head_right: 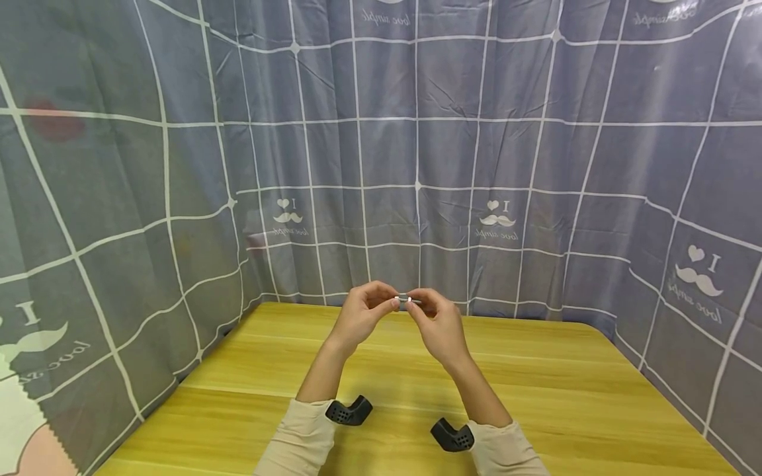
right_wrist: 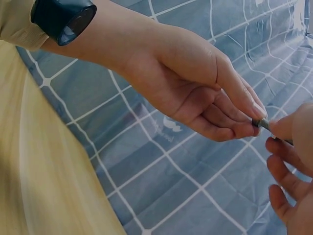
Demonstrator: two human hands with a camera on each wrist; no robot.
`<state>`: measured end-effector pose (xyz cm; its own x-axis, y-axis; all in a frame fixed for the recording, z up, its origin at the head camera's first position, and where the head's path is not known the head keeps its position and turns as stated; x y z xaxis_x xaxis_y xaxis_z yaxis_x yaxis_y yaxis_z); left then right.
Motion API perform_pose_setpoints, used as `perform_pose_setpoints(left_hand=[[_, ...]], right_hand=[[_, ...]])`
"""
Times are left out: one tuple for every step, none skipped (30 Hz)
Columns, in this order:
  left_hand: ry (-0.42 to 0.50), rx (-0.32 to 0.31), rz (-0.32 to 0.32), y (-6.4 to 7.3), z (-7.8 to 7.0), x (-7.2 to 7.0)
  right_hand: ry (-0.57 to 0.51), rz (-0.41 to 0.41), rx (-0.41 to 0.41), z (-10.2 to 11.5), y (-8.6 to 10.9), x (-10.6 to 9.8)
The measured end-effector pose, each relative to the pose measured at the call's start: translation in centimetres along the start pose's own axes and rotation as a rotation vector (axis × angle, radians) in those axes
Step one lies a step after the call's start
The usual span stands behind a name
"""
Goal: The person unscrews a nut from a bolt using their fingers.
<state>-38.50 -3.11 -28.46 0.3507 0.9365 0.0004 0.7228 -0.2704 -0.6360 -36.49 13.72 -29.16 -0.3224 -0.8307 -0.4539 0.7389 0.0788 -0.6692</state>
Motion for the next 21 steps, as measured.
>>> perform_pose_setpoints(left_hand=[[-0.001, 0.0, 0.002, 0.0, -0.01, 0.01], [0.0, 0.003, 0.004, 0.0, -0.01, 0.0], [0.0, 0.005, 0.004, 0.01, -0.02, -0.02], [-0.003, 0.007, 0.003, 0.0, -0.02, -0.05], [-0.006, 0.009, 0.002, -0.01, -0.06, -0.06], [-0.009, 0.01, 0.0, -0.03, -0.05, -0.09], [-0.01, 0.011, -0.002, -0.01, -0.06, -0.14], [-0.009, 0.013, -0.004, -0.01, -0.08, -0.18], [-0.012, 0.011, -0.004, -0.01, -0.1, -0.2], [-0.012, 0.008, -0.004, -0.01, -0.1, -0.2], [-0.011, 0.009, -0.003, -0.02, -0.11, -0.21], [-0.011, 0.01, -0.003, -0.02, -0.12, -0.21], [-0.011, 0.012, -0.003, -0.01, -0.15, -0.2], [-0.011, 0.012, -0.003, 0.0, -0.18, -0.19], [-0.012, 0.014, -0.002, 0.0, -0.19, -0.2], [-0.013, 0.017, -0.002, 0.02, -0.19, -0.19], [-0.014, 0.02, -0.002, 0.02, -0.21, -0.19], [-0.014, 0.019, -0.002, 0.03, -0.23, -0.19], [-0.015, 0.022, -0.002, 0.03, -0.27, -0.17], [-0.014, 0.02, -0.002, 0.02, -0.27, -0.18], [-0.015, 0.02, -0.002, 0.01, -0.26, -0.19]], right_hand=[[-0.009, -0.006, -0.012, 0.09, 0.01, -0.08], [-0.018, -0.012, -0.025, 0.17, 0.02, -0.14], [-0.027, -0.019, -0.038, 0.27, 0.03, -0.21], [-0.035, -0.027, -0.051, 0.36, 0.04, -0.28], [-0.043, -0.035, -0.062, 0.46, 0.04, -0.33], [-0.052, -0.047, -0.071, 0.55, 0.04, -0.4], [-0.051, -0.059, -0.072, 0.66, 0.03, -0.42], [-0.048, -0.067, -0.067, 0.77, 0.01, -0.44], [-0.052, -0.073, -0.064, 0.83, 0.04, -0.49], [-0.053, -0.076, -0.056, 0.83, 0.06, -0.49], [-0.051, -0.074, -0.041, 0.79, 0.09, -0.51], [-0.045, -0.068, -0.023, 0.69, 0.12, -0.49], [-0.034, -0.055, -0.004, 0.57, 0.14, -0.43], [-0.03, -0.041, 0.01, 0.42, 0.17, -0.37], [-0.028, -0.027, 0.02, 0.25, 0.2, -0.3], [-0.019, -0.015, 0.035, 0.1, 0.19, -0.21], [-0.01, -0.003, 0.047, -0.02, 0.19, -0.15], [-0.005, 0.005, 0.053, -0.1, 0.18, -0.08], [-0.002, 0.01, 0.055, -0.12, 0.17, -0.05], [-0.003, 0.013, 0.054, -0.12, 0.16, -0.04], [-0.005, 0.013, 0.05, -0.09, 0.14, -0.05]])
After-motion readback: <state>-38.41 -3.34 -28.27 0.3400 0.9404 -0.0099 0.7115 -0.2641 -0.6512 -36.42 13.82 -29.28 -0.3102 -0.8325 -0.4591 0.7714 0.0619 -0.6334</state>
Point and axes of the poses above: each hand's wrist, its own y-axis away from the middle knuckle, its own x-axis out of the palm, z = x × y, the point moved 5 cm from there along -y, towards the middle knuckle, and after that the axes turned 14 degrees about y, right-handed, at the moved point
